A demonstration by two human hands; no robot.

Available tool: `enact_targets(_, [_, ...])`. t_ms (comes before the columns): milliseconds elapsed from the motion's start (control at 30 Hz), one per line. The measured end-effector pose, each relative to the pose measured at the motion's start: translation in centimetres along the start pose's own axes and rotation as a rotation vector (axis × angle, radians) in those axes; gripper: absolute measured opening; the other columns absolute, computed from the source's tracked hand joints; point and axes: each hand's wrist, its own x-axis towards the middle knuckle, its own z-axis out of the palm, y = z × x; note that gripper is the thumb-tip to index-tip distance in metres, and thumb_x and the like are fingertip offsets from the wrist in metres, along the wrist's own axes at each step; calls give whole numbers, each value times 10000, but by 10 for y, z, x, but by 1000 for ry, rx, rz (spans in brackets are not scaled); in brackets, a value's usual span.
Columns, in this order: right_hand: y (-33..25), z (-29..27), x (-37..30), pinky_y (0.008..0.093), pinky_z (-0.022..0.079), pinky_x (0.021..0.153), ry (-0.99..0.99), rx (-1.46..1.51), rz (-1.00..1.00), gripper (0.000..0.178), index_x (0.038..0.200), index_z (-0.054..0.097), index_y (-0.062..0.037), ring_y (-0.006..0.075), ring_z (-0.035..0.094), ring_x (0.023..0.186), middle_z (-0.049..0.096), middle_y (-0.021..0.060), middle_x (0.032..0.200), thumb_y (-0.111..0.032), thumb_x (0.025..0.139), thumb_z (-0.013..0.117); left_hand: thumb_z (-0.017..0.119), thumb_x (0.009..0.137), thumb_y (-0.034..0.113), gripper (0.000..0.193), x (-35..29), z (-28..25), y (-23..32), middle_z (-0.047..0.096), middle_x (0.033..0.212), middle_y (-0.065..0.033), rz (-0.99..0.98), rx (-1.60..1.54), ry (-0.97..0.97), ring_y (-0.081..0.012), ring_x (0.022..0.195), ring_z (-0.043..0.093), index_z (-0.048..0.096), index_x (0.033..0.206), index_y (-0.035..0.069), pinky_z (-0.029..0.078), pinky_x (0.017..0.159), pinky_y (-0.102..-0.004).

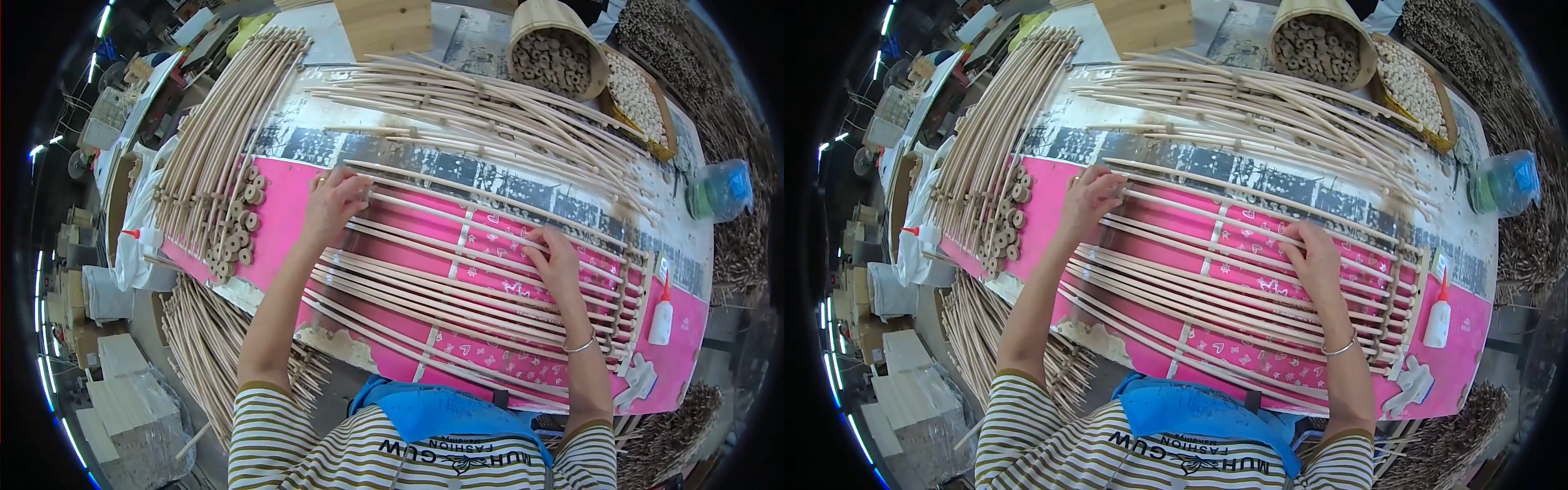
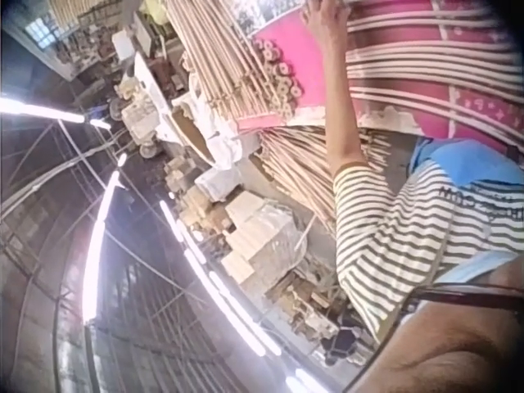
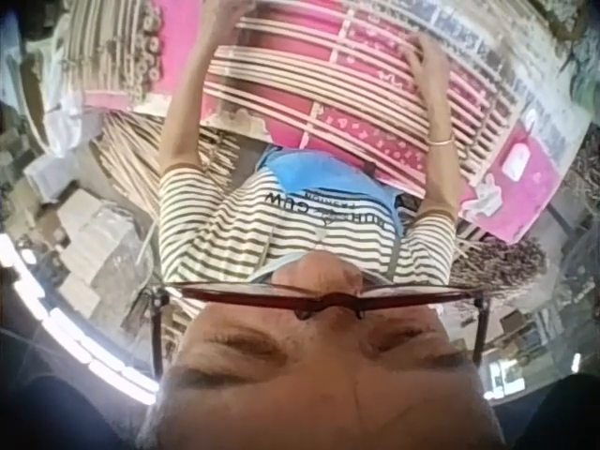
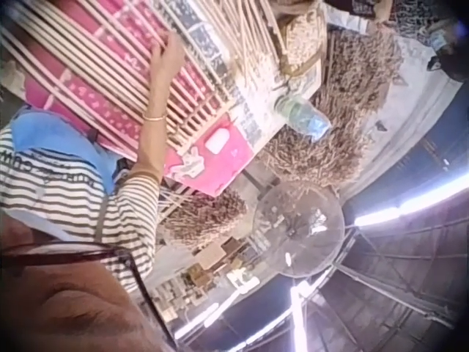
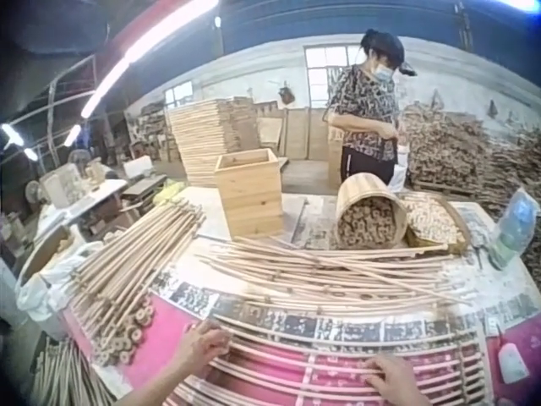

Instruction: Applying glue to wooden dowels and assembling them into a grid-like frame structure.

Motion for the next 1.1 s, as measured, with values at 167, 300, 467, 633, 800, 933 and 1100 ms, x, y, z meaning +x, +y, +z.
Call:
enact_targets(167, [3, 7, 9, 410, 486, 741, 16, -203, -148, 147, 937, 682, -49, 305, 614, 855, 615, 103, 871, -173, 888, 745, 804, 790, 186, 409, 4, 3, -6, 625, 1150, -26, 9, 7, 25, -261, 1131, 602, 706, 1186, 207, 422, 1004, -455])
enact_targets(300, [-3, -8, 10, 429, 480, 772, 13, -215, -126, 166, 928, 691, -63, 325, 608, 882, 627, 105, 886, -203, 867, 755, 794, 799, 189, 400, 18, 2, 3, 632, 1158, -38, 90, 18, 71, -284, 1119, 605, 709, 1189, 197, 427, 999, -454])
enact_targets(467, [24, 21, -7, 449, 492, 795, 44, -123, -127, 169, 920, 680, -79, 336, 628, 918, 654, 113, 904, -221, 868, 755, 820, 769, 223, 409, -12, 19, -19, 643, 1183, -88, 49, 81, 70, -316, 1145, 600, 725, 1167, 206, 416, 1022, -508])
enact_targets(633, [9, 4, -12, 430, 503, 774, 104, -196, -193, 148, 926, 703, -93, 299, 638, 892, 665, 81, 902, -240, 932, 695, 831, 726, 170, 452, -15, -6, 11, 639, 1145, -58, 36, 18, 68, -287, 1102, 602, 729, 1166, 183, 405, 1020, -477])
enact_targets(800, [-11, -20, -18, 416, 520, 748, 157, -186, -257, 157, 924, 714, -96, 275, 644, 859, 656, 66, 866, -250, 940, 687, 816, 738, 135, 529, -10, -41, 51, 630, 1195, -75, 139, 110, 176, -288, 1159, 590, 682, 1250, 154, 376, 1090, -490])
enact_targets(933, [-51, 2, -9, 397, 525, 770, 32, -148, -382, 165, 925, 716, -105, 258, 649, 880, 655, 54, 884, -267, 936, 685, 793, 805, 164, 685, -54, -80, 103, 610, 1359, -62, 168, 152, 130, -259, 1301, 551, 569, 1452, 177, 312, 1189, -503])
enact_targets(1100, [-129, 14, -10, 452, 489, 726, -131, -81, -607, 82, 920, 703, -58, 336, 616, 823, 622, 129, 833, -132, 893, 679, 629, 846, 52, 712, -124, -79, 131, 651, 1132, -81, 212, 75, -49, -287, 1090, 632, 488, 1532, 180, 493, 976, -427])
